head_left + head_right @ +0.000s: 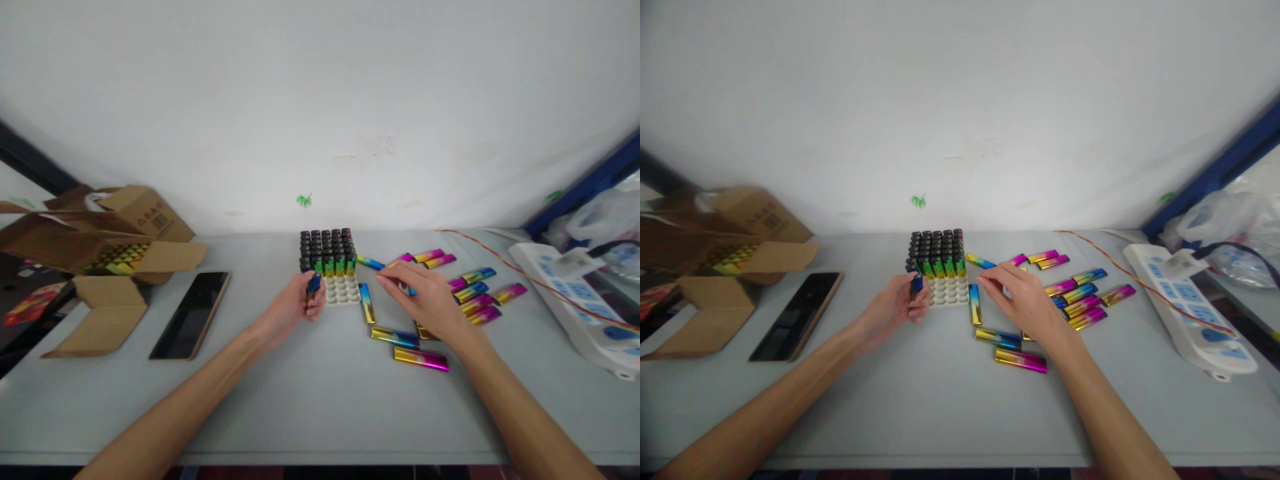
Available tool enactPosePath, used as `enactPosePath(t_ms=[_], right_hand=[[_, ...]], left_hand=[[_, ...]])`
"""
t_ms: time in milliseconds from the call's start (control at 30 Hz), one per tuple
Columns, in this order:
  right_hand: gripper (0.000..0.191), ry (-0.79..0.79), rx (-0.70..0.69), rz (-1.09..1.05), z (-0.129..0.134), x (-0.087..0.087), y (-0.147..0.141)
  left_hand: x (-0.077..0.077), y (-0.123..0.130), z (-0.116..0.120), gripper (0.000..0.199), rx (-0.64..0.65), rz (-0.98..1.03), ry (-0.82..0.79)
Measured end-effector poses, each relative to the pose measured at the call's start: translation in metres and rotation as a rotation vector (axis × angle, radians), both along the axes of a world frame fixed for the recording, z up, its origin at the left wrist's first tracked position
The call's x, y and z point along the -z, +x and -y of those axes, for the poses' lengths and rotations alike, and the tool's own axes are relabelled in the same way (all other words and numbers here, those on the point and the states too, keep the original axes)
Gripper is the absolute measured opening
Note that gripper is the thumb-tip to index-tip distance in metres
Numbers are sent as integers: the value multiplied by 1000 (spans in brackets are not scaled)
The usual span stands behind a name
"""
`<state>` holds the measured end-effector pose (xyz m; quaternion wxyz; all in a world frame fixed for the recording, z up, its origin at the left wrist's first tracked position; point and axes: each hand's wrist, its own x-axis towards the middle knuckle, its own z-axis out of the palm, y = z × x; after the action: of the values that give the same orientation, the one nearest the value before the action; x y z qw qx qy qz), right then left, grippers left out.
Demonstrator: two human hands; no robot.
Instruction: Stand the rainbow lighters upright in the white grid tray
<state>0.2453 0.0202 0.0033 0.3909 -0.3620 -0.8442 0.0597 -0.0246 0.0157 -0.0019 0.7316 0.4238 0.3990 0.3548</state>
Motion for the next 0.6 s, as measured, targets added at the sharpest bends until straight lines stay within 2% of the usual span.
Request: enactPosePath(t_ms=[167, 233, 400, 500, 600], right_hand=[[15, -14, -11, 4, 0, 0, 0], [15, -7, -7, 15, -1, -1, 1], [16, -28, -6, 29, -1, 0, 2], [15, -16, -11, 26, -2, 0, 2], [14, -17, -19, 27, -2, 1, 2]], left_hand=[[-4, 1, 1, 52, 2, 17, 8], [-8, 0, 3, 48, -26, 13, 62], [-14, -5, 3, 30, -148, -20, 372], [-14, -9, 0, 31, -328, -72, 611], [-15, -12, -2, 33, -505, -209, 785]])
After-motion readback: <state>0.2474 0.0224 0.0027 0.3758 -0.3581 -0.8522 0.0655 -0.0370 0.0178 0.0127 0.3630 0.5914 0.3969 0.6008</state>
